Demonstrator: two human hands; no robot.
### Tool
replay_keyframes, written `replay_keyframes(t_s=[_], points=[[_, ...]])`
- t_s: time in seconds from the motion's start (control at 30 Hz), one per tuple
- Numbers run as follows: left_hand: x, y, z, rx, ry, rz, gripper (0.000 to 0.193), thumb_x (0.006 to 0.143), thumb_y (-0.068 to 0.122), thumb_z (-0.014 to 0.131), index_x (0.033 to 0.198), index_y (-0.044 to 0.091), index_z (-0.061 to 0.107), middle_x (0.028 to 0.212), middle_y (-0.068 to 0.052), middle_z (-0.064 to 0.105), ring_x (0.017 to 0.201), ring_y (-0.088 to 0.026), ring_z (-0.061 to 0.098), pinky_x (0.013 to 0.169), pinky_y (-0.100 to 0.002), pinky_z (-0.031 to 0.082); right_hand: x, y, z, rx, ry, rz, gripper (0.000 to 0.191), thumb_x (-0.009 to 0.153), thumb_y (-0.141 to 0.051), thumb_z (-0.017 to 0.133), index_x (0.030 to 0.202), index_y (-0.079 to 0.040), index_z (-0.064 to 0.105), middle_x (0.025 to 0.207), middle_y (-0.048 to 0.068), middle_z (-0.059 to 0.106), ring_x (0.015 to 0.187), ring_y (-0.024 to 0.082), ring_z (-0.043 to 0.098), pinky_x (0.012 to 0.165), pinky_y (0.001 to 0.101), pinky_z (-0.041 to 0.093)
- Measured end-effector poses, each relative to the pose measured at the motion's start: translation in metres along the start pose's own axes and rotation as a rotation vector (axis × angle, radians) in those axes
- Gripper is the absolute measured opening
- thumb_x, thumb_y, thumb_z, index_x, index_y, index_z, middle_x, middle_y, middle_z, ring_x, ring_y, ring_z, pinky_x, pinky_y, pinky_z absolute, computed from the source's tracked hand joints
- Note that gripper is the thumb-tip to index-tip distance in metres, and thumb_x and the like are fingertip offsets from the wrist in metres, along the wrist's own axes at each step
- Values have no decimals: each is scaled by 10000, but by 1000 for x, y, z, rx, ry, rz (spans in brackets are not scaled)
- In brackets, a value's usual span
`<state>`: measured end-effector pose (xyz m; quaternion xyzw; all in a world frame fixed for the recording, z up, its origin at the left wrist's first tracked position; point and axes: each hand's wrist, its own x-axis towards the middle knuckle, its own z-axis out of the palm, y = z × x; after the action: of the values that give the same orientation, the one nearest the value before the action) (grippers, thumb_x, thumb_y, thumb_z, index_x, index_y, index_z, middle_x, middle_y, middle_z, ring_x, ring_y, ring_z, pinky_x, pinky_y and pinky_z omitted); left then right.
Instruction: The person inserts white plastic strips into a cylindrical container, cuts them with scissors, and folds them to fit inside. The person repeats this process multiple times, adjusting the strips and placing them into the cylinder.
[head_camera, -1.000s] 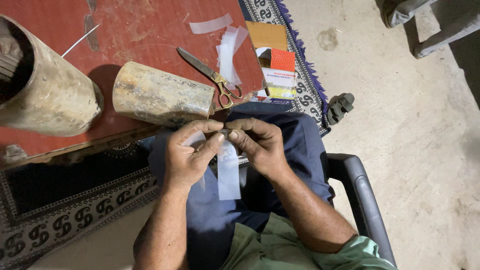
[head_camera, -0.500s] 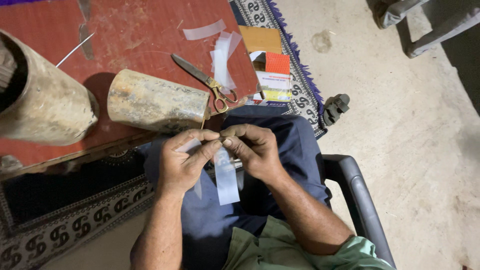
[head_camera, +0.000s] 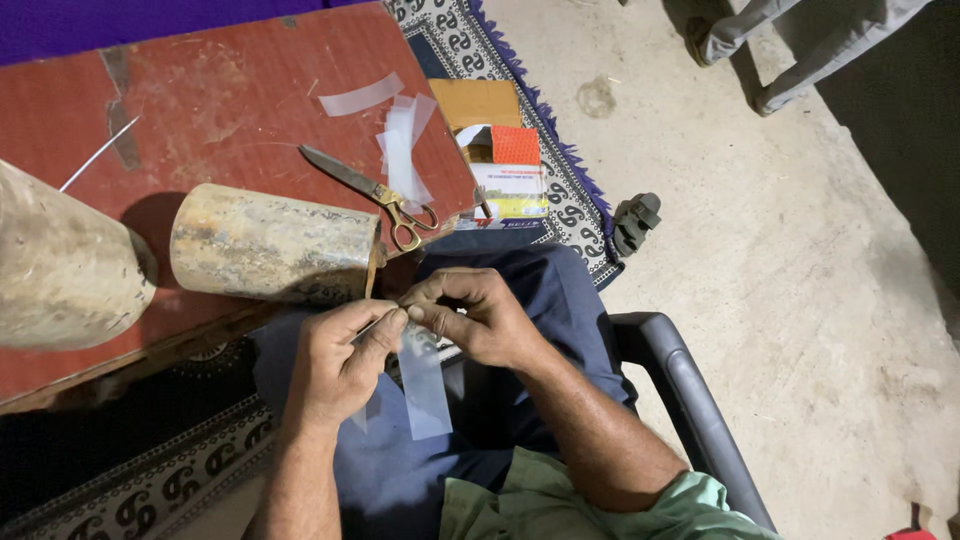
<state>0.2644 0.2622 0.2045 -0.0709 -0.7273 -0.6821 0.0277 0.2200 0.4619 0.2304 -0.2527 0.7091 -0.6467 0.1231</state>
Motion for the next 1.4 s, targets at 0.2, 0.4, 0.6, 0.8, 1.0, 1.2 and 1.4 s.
replay_keyframes(t_s=[0.2,0.4,0.6,0.8,1.0,1.2,1.4], points=[[2,-2,2,-27,0,73,206,1006,187,654,1015,-4,730,734,-20,714,657,-60,639,591,-229,517,3,-5,1,-261,23,-114,78,970,-80,655,984,-3,652,921,92,687,849,192,700,763,318,568],[2,0,5,114,42,109,166,979,144,679,994,-12,734,712,-41,694,643,-82,606,568,-255,492,3,-5,-2,-323,-11,-84,121,909,-81,647,1007,-9,645,908,109,653,830,249,684,738,355,551],[2,4,14,238,128,159,111,945,107,685,945,-1,713,725,-90,701,614,-157,683,552,-297,509,4,0,4,-474,34,-68,216,841,-107,671,1022,-2,618,875,139,622,799,319,663,714,400,538],[2,3,29,513,359,293,85,916,96,722,935,20,690,821,-152,712,712,-305,709,621,-377,539,3,15,9,-587,122,-80,180,836,-115,683,970,-12,621,893,168,637,851,389,659,745,444,536],[3,-5,16,257,370,201,136,1032,172,678,1034,38,700,823,-63,728,723,-159,677,654,-287,525,-3,35,-1,-203,221,168,75,951,-70,642,1001,-14,644,884,58,629,792,204,572,696,339,476],[-1,-9,0,-291,56,-120,260,992,285,720,986,25,738,727,4,673,606,-49,512,545,-207,389,-7,33,-8,355,66,142,170,1012,-95,687,1165,-23,700,1146,25,627,956,107,598,801,270,516],[-1,-10,3,-392,-102,-203,278,947,304,726,975,27,736,741,3,690,656,-60,615,565,-216,472,-6,20,-5,198,-111,-84,145,1013,-93,720,1143,-30,724,1332,74,594,1228,175,587,1064,325,494]])
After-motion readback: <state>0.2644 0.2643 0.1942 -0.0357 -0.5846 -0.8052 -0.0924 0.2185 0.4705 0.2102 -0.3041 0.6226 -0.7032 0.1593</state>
